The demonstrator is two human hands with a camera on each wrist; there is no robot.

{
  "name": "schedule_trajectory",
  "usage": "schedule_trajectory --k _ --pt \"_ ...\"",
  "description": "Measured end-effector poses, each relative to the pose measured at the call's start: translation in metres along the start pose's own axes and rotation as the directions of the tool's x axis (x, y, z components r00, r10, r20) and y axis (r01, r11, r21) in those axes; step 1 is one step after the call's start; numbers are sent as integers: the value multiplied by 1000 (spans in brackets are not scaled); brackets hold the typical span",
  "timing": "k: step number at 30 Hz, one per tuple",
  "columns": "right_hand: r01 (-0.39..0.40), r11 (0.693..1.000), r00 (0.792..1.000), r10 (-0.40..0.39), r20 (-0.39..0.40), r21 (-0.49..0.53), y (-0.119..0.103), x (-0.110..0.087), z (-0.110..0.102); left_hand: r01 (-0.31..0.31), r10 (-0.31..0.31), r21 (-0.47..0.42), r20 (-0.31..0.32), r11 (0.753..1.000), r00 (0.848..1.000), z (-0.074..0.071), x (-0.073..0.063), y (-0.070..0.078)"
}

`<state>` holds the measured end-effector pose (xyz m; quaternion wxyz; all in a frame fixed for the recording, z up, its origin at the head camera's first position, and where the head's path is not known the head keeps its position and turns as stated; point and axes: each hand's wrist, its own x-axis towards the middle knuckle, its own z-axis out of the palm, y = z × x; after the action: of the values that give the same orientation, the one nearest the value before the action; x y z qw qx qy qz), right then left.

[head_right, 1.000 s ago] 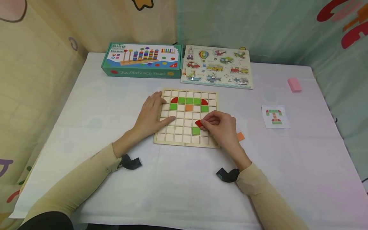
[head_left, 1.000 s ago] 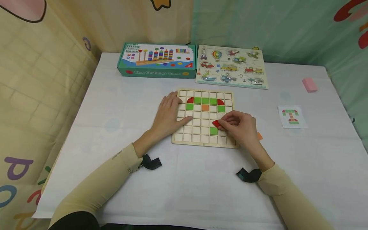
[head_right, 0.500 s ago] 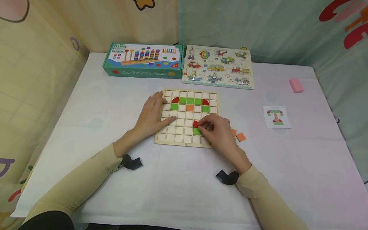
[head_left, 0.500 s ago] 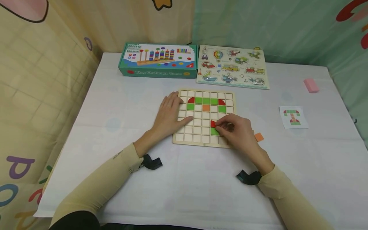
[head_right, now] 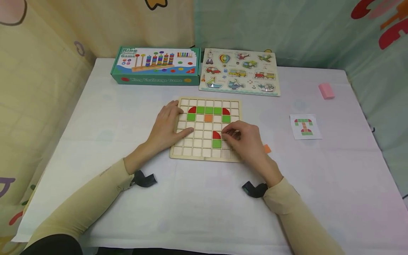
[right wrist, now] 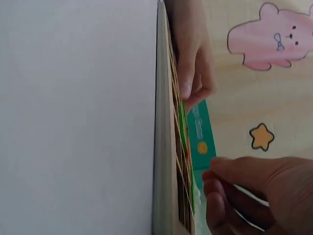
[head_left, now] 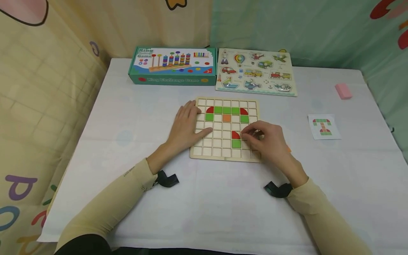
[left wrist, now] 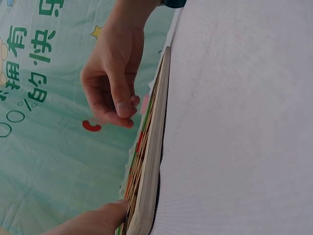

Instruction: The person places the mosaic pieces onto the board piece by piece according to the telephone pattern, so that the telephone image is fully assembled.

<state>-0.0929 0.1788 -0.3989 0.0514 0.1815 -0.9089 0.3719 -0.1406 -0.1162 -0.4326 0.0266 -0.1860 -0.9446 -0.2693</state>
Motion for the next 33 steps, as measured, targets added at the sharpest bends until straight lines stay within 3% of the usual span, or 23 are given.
schedule_trajectory --k 5,9,12,15,26,29,33 --pt "-136 990 988 137 71 -26 13 2 -35 -1 1 -3 -4 1000 1000 1 1 -1" --pt "-214 974 954 226 199 -77 27 1 -58 2 -2 -1 -6 1000 1000 1 1 -1" --pt "-218 970 925 239 296 -104 34 0 -65 3 -3 -1 -8 1000 1000 1 1 -1" --pt "-202 973 911 229 343 -112 35 -1 -65 1 -1 -3 -10 1000 1000 1 1 -1" --pt "-190 976 897 216 385 -107 36 -1 -61 -2 2 -5 -2 1000 1000 0 0 0" --pt "-174 981 909 195 369 -91 37 -3 -65 -2 2 -5 1 1000 1000 0 0 0" --pt "-145 987 939 158 304 -66 36 -5 -68 -7 7 -3 -2 1000 1000 0 0 0"
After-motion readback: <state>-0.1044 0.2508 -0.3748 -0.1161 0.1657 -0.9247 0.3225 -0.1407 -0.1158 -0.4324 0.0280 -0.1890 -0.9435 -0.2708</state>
